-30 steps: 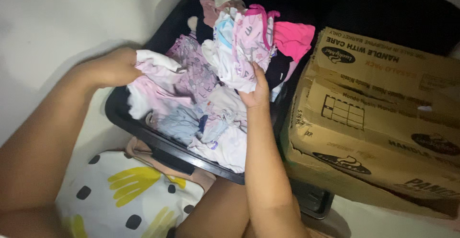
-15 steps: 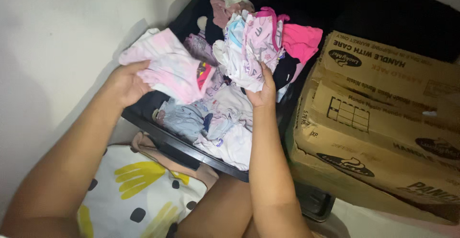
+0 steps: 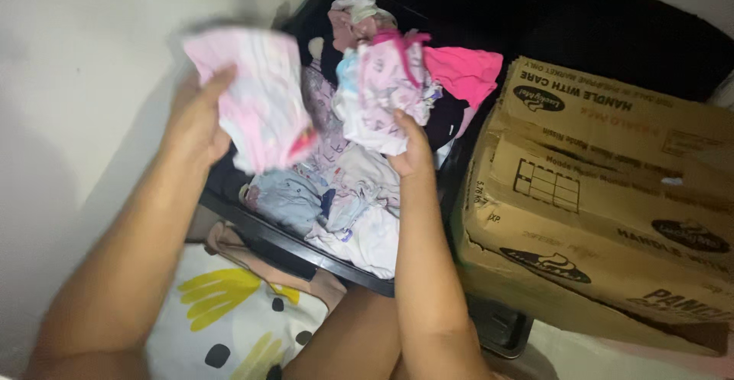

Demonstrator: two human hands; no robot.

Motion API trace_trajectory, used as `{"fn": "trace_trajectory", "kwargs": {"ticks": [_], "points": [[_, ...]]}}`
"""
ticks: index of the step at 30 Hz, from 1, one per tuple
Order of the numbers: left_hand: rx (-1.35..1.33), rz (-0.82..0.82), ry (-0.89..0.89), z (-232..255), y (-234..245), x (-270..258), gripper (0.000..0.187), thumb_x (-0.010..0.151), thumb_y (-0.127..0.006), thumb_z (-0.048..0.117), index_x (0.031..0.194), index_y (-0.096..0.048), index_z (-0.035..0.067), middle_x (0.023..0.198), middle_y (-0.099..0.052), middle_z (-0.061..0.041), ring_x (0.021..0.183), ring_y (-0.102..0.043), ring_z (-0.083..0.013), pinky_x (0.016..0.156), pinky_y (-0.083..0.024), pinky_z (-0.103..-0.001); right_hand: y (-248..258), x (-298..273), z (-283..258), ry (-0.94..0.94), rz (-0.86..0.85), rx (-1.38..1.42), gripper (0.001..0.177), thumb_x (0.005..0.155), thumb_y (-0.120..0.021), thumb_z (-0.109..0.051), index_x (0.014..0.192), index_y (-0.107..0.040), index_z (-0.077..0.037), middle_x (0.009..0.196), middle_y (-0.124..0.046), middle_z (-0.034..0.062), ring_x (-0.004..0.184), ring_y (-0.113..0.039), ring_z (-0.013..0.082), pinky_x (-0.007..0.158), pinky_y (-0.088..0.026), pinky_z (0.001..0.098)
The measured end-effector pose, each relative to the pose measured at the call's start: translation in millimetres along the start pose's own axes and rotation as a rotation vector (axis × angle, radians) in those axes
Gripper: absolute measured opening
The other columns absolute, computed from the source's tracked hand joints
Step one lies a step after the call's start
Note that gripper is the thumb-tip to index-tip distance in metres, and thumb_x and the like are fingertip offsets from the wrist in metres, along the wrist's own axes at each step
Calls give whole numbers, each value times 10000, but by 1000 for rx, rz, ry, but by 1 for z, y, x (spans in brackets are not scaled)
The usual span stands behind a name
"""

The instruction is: The person organizes clothes inside a plastic bin by picking up, folding, and rearranging items including shirts and pants before closing and securing the bin lid.

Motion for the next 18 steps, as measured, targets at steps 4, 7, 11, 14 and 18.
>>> {"fn": "trace_trajectory", "kwargs": {"ticks": [4, 7, 11, 14, 18], "points": [[635, 139, -877, 47, -56, -4, 460, 1088, -712, 42, 1467, -467, -48, 1426, -596, -202, 1341, -587, -334, 1219, -448, -457, 2, -1, 5, 17, 79, -56, 425, 909, -729, -67, 1301, -608, 43, 1219, -692, 167, 1124, -682, 323, 1022, -550, 524], [1270, 159, -1237, 19, -113, -7, 596, 823, -628, -104, 1390, -448, -141, 1417, -509, -330, 1375, -453, -470, 1181, -332, -496, 5, 1, 8, 32, 112, -119, 437, 884, -746, -28, 1291, -607, 48, 1180, -696, 173, 1077, -689, 327, 978, -556, 521], [1856, -517, -1015, -86, -165, 32, 346, 906, -717, 75, 1230, -626, 157, 1497, -524, -101, 1468, -442, -319, 1228, -202, -692, 13, 9, 10, 86, 45, -128, 447, 920, -698, -149, 1339, -594, -34, 1235, -694, 123, 1139, -673, 280, 1014, -540, 488], [1899, -587, -811, -105, -151, 44, 551, 746, -676, -22, 1280, -597, 90, 1596, -444, -167, 1513, -373, -362, 1196, -185, -718, 12, 5, 7, 75, -65, 17, 504, 960, -662, -260, 1411, -543, -69, 1340, -668, 99, 1235, -654, 282, 1091, -508, 485], [1726, -709, -766, -75, -156, 51, 615, 732, -704, 36, 1328, -552, 27, 1549, -426, -235, 1465, -322, -436, 1145, -163, -734, -27, -10, -2, 41, -126, 338, 730, 912, -641, -540, 1433, -508, -46, 1381, -637, 138, 1260, -629, 324, 1099, -478, 514]]}}
Point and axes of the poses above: each hand's wrist, its own x-axis towards the middle knuckle, its own y-axis out of the back of the hand, z = x × y, the point moved 6 cm from there along x, towards the middle knuckle
